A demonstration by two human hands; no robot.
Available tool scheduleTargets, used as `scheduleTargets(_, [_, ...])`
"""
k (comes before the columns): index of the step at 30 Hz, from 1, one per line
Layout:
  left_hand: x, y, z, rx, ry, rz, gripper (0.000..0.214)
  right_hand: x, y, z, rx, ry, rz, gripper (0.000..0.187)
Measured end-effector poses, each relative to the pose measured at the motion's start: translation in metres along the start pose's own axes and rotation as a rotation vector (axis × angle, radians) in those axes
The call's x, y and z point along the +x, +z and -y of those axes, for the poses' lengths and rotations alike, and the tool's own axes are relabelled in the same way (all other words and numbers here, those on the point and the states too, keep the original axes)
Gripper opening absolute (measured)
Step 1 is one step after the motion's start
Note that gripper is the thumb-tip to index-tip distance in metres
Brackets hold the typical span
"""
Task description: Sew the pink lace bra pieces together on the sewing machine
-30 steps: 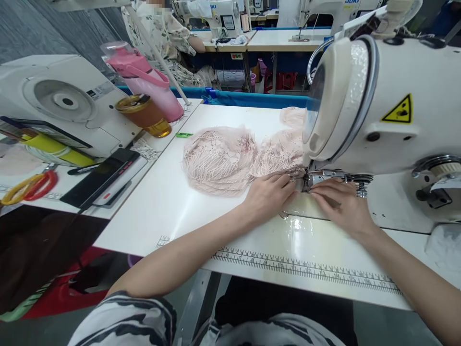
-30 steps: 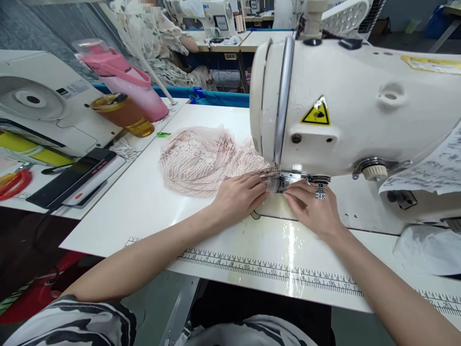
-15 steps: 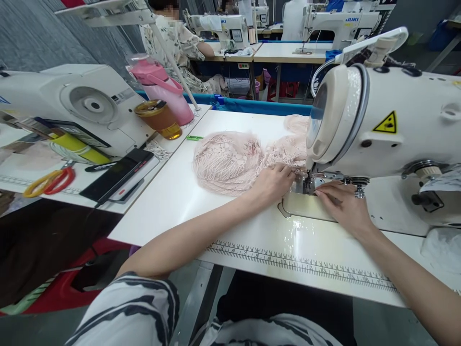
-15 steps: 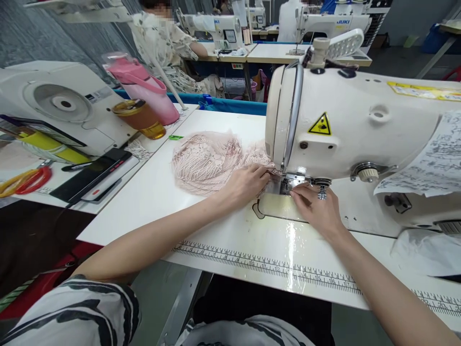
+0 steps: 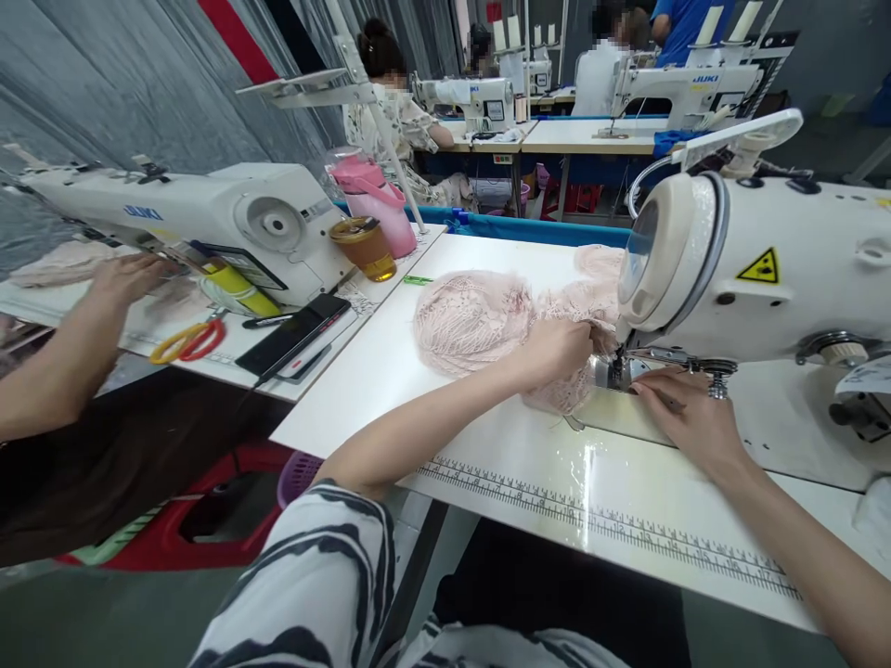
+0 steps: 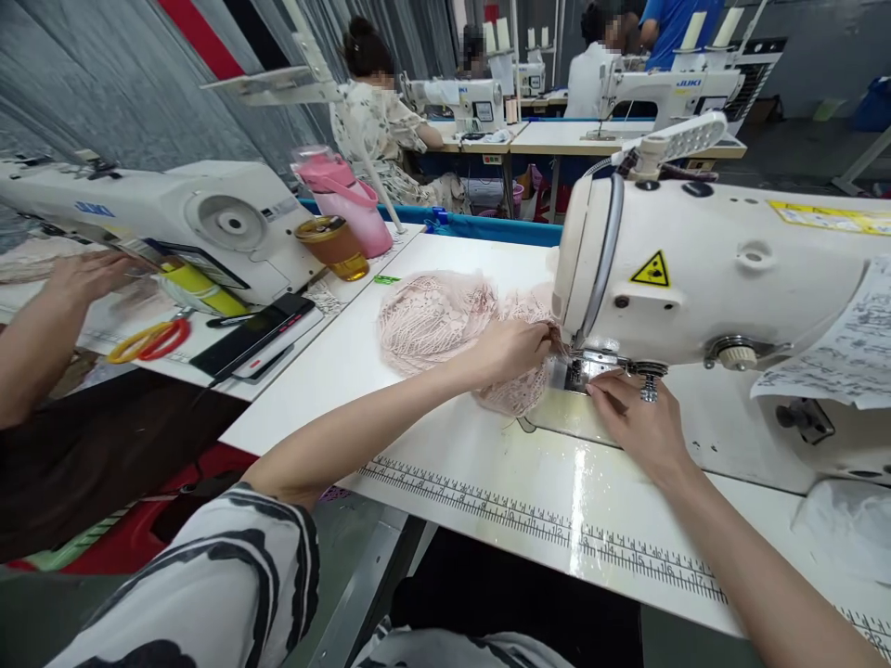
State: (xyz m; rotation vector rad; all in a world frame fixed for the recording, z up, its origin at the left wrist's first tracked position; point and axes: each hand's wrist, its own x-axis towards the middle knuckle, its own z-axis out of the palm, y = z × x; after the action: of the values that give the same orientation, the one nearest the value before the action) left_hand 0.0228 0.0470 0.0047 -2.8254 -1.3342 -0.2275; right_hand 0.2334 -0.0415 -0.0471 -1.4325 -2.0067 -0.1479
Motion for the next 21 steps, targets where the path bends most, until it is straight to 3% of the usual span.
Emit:
scheduleTargets(8, [0.003,0.009,-0.004,0.036,0.315,-0.035,0.03,0.001,0.001,0.001,0.005,0.021,0.013,0.022])
scheduleTargets(14, [0.001,0.012,-0.003,0.066,0.129,-0.102,0.041,0.001,0.001,0.0,0.0,0.03,0.032,0.026])
scheduleTargets(19, [-0.024,-0.003,-0.01,0.047,0.225,-0.117,0.031,-0.003,0.0,0.0,0.012,0.003,0.003,0.029])
scheduleTargets(21, [-0.038,-0.012,-0.002,0.035,0.21,-0.139,0.029,-0.006,0.001,-0.002,0.028,-0.002,0.001,0.029])
